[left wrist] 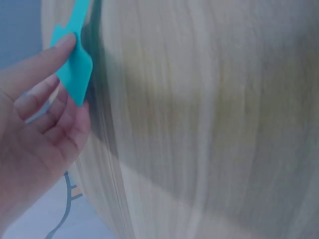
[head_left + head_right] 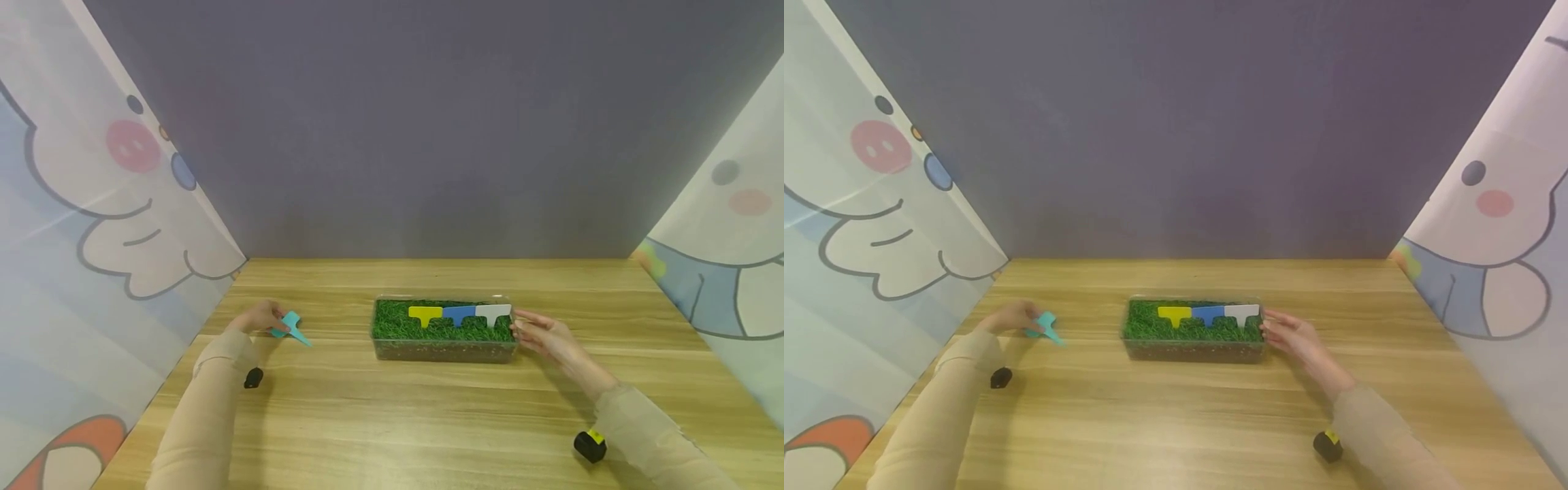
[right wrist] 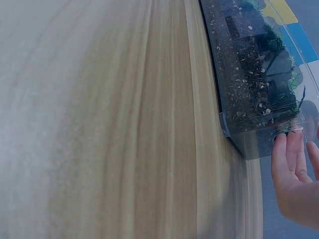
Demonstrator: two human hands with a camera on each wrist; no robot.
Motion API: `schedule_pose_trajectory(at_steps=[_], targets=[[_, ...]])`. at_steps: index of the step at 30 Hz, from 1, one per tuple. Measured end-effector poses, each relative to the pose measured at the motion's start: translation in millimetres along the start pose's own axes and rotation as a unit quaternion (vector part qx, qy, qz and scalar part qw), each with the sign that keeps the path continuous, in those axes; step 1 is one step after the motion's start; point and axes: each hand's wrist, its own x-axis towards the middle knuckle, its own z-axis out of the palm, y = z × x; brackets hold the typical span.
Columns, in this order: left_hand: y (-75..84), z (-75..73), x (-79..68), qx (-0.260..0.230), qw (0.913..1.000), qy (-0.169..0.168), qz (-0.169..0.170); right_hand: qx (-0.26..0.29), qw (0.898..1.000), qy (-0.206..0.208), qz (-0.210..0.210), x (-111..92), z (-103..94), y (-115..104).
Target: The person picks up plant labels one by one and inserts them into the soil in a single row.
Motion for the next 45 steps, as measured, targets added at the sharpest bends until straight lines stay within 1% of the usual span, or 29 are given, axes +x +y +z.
schedule_pose_trajectory(at_steps=[3, 6, 9, 12, 15, 22, 26, 31, 34, 40, 45], targets=[[9.3, 0.7, -5.1, -0.031, 0.9995, 0.003, 0.005, 0.006, 1.0, 0.008, 0.004, 0, 0.3, 0], [15.1, -0.5, -7.0, -0.037, 0.9991, 0.002, 0.018, 0.009, 1.0, 0.007, 0.007, 0, 0.3, 0], [19.7, -2.6, -7.6, -0.055, 0.9979, -0.007, 0.032, 0.007, 1.0, 0.01, 0.013, 0, 0.6, -1], [24.3, -4.0, -7.3, -0.064, 0.9961, -0.018, 0.058, 0.006, 1.0, 0.008, 0.012, 1, 0.3, -1], [29.0, -4.7, -7.2, -0.063, 0.9948, -0.018, 0.077, 0.006, 1.0, 0.007, 0.013, 0, 0.2, -1], [43.8, -4.6, -12.9, -0.064, 0.9944, -0.006, 0.083, 0.006, 1.0, 0.006, 0.013, 0, -0.5, 0], [50.3, -4.7, -15.8, -0.049, 0.9943, 0.003, 0.095, 0.004, 1.0, 0.006, 0.013, 0, -0.2, 0], [58.0, -5.4, -18.3, -0.011, 0.9938, 0.019, 0.109, 0.006, 1.0, 0.005, 0.009, 0, -0.2, 0], [66.5, -5.3, -22.5, 0.003, 0.9923, 0.025, 0.121, 0.008, 1.0, 0.005, 0.009, 0, -0.2, 0], [84.8, -2.9, -30.1, 0.037, 0.9861, 0.039, 0.157, 0.009, 1.0, 0.004, 0.008, -1, 0.5, -1], [99.0, -0.2, -34.0, 0.072, 0.9783, 0.055, 0.186, 0.012, 1.0, 0.001, 0.003, -1, 0.6, -1]])
